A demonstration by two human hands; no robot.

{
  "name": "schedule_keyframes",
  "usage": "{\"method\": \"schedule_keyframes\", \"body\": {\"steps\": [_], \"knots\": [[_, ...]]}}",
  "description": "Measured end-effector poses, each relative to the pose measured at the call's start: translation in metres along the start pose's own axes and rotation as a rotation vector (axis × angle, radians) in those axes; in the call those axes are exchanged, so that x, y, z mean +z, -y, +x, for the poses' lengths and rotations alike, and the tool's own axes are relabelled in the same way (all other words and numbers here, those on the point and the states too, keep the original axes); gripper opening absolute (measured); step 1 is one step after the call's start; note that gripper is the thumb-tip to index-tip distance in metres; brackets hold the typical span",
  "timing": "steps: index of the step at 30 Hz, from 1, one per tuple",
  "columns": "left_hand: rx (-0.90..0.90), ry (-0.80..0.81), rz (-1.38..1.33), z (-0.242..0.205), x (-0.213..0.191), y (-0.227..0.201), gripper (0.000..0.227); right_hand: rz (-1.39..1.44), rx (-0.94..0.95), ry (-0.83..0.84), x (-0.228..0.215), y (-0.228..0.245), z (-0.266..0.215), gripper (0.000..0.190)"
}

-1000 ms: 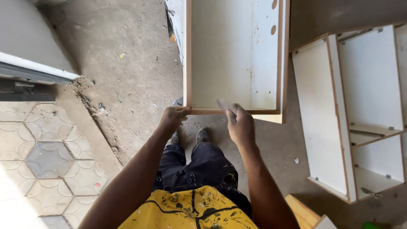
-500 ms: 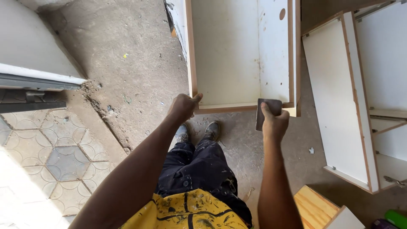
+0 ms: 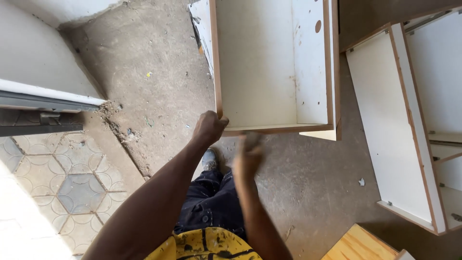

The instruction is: Sanding the edges of a wooden drawer to smooth them out using a sanding block.

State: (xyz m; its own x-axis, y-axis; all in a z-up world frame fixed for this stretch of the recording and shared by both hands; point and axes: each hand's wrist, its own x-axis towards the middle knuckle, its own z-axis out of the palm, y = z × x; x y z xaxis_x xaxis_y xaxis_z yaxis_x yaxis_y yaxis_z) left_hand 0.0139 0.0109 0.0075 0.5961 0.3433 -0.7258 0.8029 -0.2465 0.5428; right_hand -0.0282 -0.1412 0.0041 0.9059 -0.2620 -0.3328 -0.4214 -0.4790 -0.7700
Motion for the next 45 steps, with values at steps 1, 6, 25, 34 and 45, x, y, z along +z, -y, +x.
{"method": "schedule_keyframes", "body": {"steps": [1, 6, 25, 34, 45], "knots": [[-0.005, 0.004, 0.001, -0.004, 0.001, -0.001, 0.047, -0.003, 0.005, 0.001, -0.004, 0.007, -0.003, 0.046], [0.017, -0.043, -0.017, -0.004, 0.002, -0.006, 0.043, 0.009, -0.16, -0.1, -0.06, 0.023, 0.05, 0.036], [-0.025, -0.052, 0.079, -0.046, -0.022, -0.041, 0.046, 0.129, 0.169, 0.227, 0.004, 0.05, -0.034, 0.071], [-0.088, -0.108, -0.007, -0.028, -0.004, -0.034, 0.041, 0.66, 0.138, -0.505, 0.016, 0.099, 0.048, 0.058], [0.157, 0.088, 0.412, 0.006, -0.01, 0.01, 0.029, 0.537, 0.242, -0.524, -0.04, 0.072, 0.12, 0.083]]}}
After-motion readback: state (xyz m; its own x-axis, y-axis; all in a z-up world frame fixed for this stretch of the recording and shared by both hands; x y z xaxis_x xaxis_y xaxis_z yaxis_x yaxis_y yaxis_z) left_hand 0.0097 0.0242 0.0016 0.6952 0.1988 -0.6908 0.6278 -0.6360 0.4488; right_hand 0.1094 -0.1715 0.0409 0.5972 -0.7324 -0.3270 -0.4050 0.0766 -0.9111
